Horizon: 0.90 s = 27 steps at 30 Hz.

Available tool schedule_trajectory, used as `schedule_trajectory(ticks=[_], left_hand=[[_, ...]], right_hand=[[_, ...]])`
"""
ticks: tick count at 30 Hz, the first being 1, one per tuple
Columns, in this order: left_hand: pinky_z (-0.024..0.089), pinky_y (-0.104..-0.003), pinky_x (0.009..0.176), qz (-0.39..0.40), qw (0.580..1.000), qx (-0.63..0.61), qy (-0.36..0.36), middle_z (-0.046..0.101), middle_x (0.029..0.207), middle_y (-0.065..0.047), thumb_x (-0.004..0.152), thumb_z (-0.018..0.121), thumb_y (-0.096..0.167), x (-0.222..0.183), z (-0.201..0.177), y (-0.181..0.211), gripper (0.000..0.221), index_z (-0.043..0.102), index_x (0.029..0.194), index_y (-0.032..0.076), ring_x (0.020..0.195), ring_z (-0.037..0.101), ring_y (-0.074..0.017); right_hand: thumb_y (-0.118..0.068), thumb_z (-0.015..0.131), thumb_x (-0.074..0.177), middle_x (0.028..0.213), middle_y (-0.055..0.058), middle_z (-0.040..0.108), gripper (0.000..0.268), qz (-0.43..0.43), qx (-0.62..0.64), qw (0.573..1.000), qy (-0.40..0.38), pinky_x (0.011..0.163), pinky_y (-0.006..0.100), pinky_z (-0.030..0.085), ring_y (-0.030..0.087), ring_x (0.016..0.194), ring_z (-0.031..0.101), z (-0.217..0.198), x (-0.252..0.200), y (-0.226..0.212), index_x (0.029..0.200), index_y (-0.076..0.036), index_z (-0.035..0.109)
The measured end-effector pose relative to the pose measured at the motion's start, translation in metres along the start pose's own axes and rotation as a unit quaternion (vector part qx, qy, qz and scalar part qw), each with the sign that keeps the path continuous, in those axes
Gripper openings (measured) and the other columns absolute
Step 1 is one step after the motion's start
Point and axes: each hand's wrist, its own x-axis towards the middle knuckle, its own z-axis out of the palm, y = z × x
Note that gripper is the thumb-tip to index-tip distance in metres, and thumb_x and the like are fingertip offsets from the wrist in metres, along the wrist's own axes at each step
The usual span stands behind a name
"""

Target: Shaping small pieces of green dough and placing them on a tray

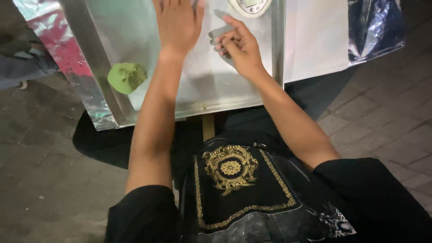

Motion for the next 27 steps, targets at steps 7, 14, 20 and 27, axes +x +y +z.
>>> schedule_trajectory(ticks=[7,14,20,27], left_hand=[[0.024,-0.057,0.131,0.004,0.985,0.041,-0.168,0.019,0.17,-0.021,0.115,0.048,0.035,-0.069,-0.039,0.036,0.063,0.028,0.164,0.0,0.161,0.021,-0.038],[0.045,-0.031,0.048,-0.24,0.855,-0.437,0.138,0.048,0.053,-0.002,0.103,0.047,0.02,-0.042,-0.072,0.061,0.041,0.074,0.086,-0.006,0.052,0.048,-0.0113],[0.033,-0.027,0.054,-0.194,0.888,-0.413,-0.049,0.046,0.061,0.006,0.104,0.036,0.069,-0.025,-0.096,0.101,0.07,0.049,0.138,0.009,0.053,0.043,-0.0065],[0.047,-0.036,0.084,-0.16,0.839,-0.496,-0.156,0.05,0.092,-0.004,0.11,0.036,0.077,-0.043,-0.084,0.067,0.094,-0.02,0.167,0.027,0.081,0.053,-0.0168]], right_hand=[[-0.006,0.055,0.107,0.104,0.012,0.069,0.038,-0.055,-0.005,0.998,0.034,0.08,0.032,0.068,0.021,0.087,0.072,-0.005,-0.019,-0.04,0.145,-0.009,0.049],[-0.01,0.055,0.11,0.109,0.008,0.07,0.032,-0.102,-0.015,0.994,0.038,0.073,0.029,0.066,0.017,0.091,0.071,-0.005,-0.019,-0.027,0.141,-0.009,0.054],[0.016,0.063,0.098,0.144,0.015,0.05,0.05,-0.255,-0.175,0.948,-0.078,0.084,0.029,0.065,0.027,0.128,0.061,0.022,-0.028,-0.054,0.143,-0.005,0.055],[0.007,0.073,0.106,0.132,0.002,0.069,0.058,-0.369,-0.322,0.857,-0.163,0.094,0.043,0.053,0.029,0.108,0.067,0.009,0.009,-0.037,0.153,-0.016,0.048]])
